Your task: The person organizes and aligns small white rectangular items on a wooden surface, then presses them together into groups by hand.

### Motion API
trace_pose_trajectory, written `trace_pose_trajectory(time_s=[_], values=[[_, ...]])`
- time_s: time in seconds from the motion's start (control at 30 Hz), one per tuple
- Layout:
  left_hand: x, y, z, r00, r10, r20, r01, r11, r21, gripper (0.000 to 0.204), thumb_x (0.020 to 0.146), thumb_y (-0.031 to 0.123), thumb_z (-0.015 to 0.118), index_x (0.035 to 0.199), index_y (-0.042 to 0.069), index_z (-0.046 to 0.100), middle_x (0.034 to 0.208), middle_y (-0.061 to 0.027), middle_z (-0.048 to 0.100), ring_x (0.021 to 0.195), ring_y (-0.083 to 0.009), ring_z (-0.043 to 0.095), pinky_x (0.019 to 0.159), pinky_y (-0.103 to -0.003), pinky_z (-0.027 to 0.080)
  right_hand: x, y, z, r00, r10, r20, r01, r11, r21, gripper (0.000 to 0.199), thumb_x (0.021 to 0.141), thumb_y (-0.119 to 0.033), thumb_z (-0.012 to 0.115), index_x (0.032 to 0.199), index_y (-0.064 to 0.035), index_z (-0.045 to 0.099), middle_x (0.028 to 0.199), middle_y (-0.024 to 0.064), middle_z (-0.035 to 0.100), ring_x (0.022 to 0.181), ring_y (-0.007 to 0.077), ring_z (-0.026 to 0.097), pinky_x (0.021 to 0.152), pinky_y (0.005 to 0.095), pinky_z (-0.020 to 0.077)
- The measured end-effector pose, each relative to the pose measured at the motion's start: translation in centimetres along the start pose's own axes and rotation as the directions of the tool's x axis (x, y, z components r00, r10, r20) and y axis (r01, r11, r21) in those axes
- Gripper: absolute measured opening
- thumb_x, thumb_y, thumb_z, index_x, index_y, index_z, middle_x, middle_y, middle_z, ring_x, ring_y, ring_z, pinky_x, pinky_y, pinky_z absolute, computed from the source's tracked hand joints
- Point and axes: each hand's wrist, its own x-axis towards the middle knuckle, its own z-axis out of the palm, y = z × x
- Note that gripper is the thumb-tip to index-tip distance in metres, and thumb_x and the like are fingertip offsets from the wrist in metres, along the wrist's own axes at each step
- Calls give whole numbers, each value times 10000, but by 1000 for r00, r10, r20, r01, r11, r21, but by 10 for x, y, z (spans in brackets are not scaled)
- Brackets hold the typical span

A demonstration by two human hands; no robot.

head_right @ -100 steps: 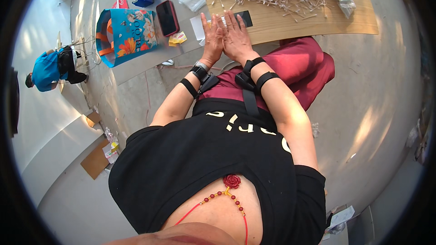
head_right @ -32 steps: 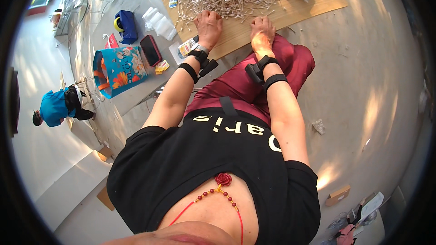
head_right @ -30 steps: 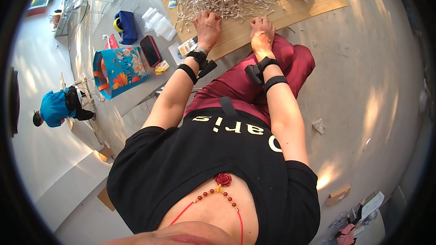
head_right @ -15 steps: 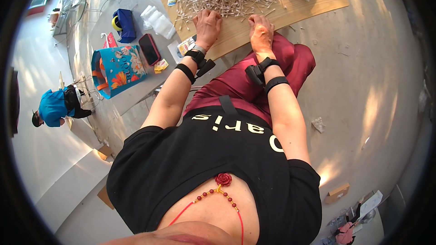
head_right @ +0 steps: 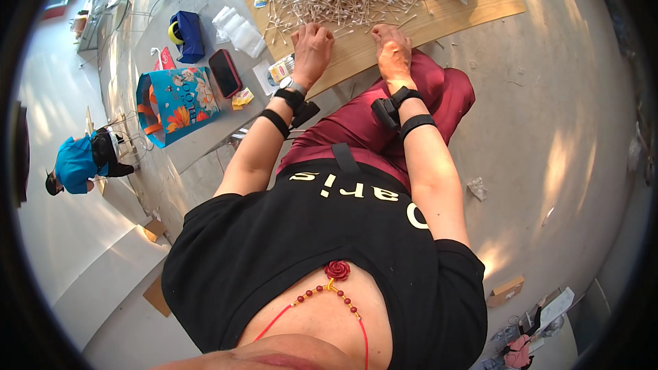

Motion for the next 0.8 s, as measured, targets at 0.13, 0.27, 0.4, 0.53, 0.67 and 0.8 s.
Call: trace_pose_trajectory(time_s=[0.13,0.27,0.4,0.53,0.67,0.8], values=[[-21,15,-7,994,77,79,-79,997,22,59,892,154,727,927,135,683,928,-34,653,990,-258,619,962,-443,377,-1,-8,-2,995,-74,72,79,994,-74,134,977,-238,680,1073,-148,707,1040,54,731,1038,279,678,896,434,471],[-32,19,-3,993,91,72,-90,996,-13,76,899,190,707,928,132,669,926,-52,649,970,-258,613,953,-436,374,-2,-2,6,970,-207,126,222,968,-113,102,971,-242,667,1052,-188,697,1015,22,704,1021,252,655,911,420,444],[-28,17,-6,995,71,75,-66,996,-67,103,880,193,731,949,133,686,933,-54,648,973,-260,611,947,-442,384,-6,-5,5,936,-275,221,304,946,-110,127,941,-246,702,1050,-181,710,994,19,687,1022,249,649,911,424,445],[0,6,1,998,-15,-64,12,998,-57,154,854,155,761,1000,141,715,970,-48,653,991,-273,616,934,-427,393,-4,-8,2,945,-272,180,286,956,-58,160,927,-242,722,1074,-178,722,1008,24,671,1030,242,641,915,425,447],[32,-9,12,995,36,-89,-32,998,50,178,845,137,749,1020,162,729,1011,-47,628,1024,-272,594,909,-425,395,0,-11,3,956,-270,116,276,961,-36,165,935,-227,718,1095,-189,735,1031,24,661,1030,242,635,918,423,450],[39,-18,18,997,57,-43,-54,997,60,125,860,141,735,982,167,732,982,-42,615,1014,-266,592,912,-426,396,19,-22,3,954,-297,39,299,938,-176,229,905,-162,686,1126,-198,733,1049,14,644,1056,235,615,941,417,440]])
